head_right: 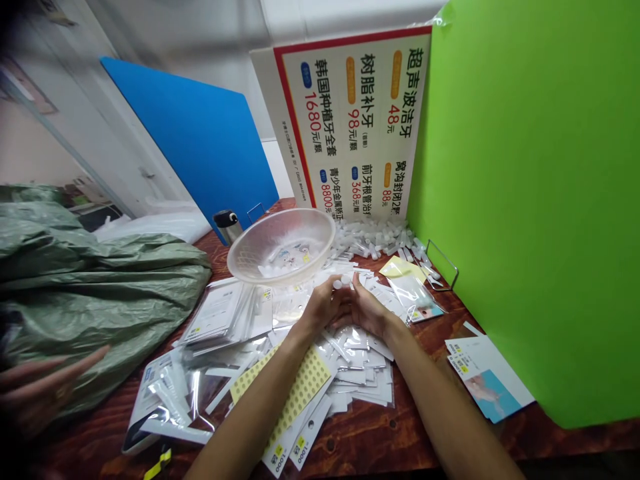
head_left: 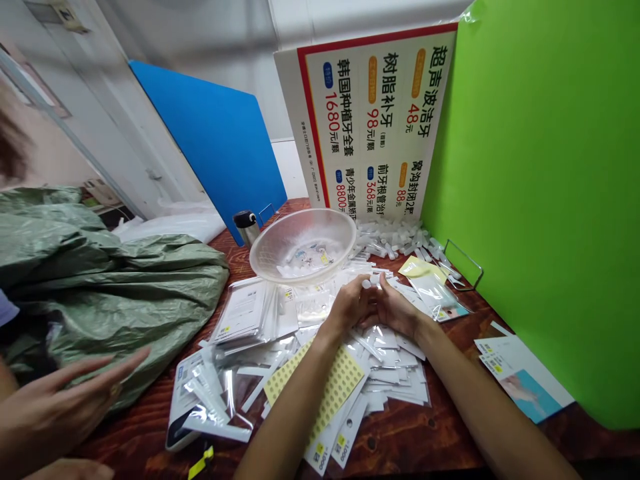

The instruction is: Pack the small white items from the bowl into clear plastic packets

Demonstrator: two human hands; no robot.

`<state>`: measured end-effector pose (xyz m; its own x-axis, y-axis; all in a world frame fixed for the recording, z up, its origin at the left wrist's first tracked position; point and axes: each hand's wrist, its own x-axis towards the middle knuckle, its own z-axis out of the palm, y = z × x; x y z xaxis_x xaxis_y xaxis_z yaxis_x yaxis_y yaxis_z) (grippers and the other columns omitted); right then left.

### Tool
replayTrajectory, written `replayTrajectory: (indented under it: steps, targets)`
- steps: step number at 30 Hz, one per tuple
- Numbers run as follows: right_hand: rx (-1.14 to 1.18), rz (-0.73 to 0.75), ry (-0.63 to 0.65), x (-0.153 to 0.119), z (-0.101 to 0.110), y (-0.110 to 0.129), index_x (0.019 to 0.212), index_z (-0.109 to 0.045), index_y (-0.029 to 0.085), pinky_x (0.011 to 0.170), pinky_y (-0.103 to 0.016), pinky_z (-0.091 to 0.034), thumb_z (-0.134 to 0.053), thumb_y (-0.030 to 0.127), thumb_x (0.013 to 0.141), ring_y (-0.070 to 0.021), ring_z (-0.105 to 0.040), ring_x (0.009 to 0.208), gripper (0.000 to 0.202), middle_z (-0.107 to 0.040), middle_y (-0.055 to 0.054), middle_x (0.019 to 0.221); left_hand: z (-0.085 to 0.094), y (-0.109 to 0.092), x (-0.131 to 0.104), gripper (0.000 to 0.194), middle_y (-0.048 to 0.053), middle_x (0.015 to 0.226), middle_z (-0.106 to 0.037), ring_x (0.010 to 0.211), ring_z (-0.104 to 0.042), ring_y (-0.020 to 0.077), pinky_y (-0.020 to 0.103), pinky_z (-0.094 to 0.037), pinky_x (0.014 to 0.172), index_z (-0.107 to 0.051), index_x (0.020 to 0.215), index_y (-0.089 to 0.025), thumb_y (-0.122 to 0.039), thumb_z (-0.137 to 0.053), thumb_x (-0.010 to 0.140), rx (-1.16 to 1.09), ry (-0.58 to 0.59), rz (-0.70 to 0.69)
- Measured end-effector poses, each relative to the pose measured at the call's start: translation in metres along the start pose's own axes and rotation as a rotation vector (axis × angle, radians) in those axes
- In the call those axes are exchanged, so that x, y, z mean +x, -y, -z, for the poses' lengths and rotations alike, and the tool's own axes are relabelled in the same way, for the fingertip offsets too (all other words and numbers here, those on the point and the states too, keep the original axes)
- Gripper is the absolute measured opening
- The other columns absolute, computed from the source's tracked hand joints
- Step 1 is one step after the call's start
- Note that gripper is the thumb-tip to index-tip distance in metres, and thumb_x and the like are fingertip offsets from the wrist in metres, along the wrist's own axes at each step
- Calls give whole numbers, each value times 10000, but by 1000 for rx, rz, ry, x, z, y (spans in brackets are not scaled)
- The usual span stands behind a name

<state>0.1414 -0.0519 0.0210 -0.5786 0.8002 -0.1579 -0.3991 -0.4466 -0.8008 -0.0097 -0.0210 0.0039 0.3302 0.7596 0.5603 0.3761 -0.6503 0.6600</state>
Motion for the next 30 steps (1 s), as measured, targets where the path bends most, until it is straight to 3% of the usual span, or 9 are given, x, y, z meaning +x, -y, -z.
replayTrajectory:
  steps: [3,5,7,12,16,20,26,30]
  targets:
    - [-13,79,8,1,-1,-3,1046,-661,166,723,-340,-591,-470,668,955,-194,-698,734,545,-726,-89,873,2,0,2,97,21,824,-706,703,-669,193,312,-529,654,-619,998,-248,-300,-552,951,-109,-86,99]
    - [-76,169,-5,1,-4,-6,1079,-663,188,767,-324,-584,-758,501,833,-179,-704,764,409,-733,-62,919,4,1,4,131,36,870,-708,757,-679,193,310,-530,693,-587,979,-226,-349,-549,955,-152,-136,140]
    - [-163,261,-51,2,-6,-8,1081,-676,197,763,-308,-578,-893,351,693,-171,-703,771,471,-735,-43,946,6,2,6,187,58,949,-718,818,-693,191,307,-536,743,-566,996,-208,-390,-528,971,-179,-145,153]
    - [-284,381,-287,9,-5,-10,997,-724,179,652,-317,-576,-909,394,633,-178,-677,673,461,-713,-14,778,7,4,7,325,90,1051,-720,916,-702,197,304,-549,812,-568,1072,-192,-502,-519,984,-248,-160,146]
    - [-168,482,-428,7,4,-1,963,-695,214,627,-303,-565,-872,345,668,-155,-657,624,369,-708,-3,746,4,9,8,338,102,1054,-711,862,-706,192,328,-591,779,-547,1050,-186,-516,-513,988,-277,-215,135]
    - [-73,526,-463,-1,13,10,900,-643,222,630,-289,-536,-848,260,646,-153,-650,669,328,-729,-20,820,2,10,8,286,73,1019,-710,803,-702,176,322,-610,729,-542,1052,-199,-478,-530,989,-258,-218,159]
    - [-248,615,-465,2,19,10,902,-644,231,827,-310,-524,-877,304,635,-178,-656,918,362,-719,-13,958,1,11,9,213,47,1003,-705,875,-689,172,284,-586,770,-566,1120,-205,-350,-573,964,-277,-101,60]
    - [-385,640,-514,8,19,6,918,-651,238,797,-294,-516,-874,375,659,-179,-644,916,368,-694,-7,960,-1,14,7,224,44,999,-697,842,-686,162,276,-568,782,-571,1155,-199,-268,-578,943,-230,-19,31]
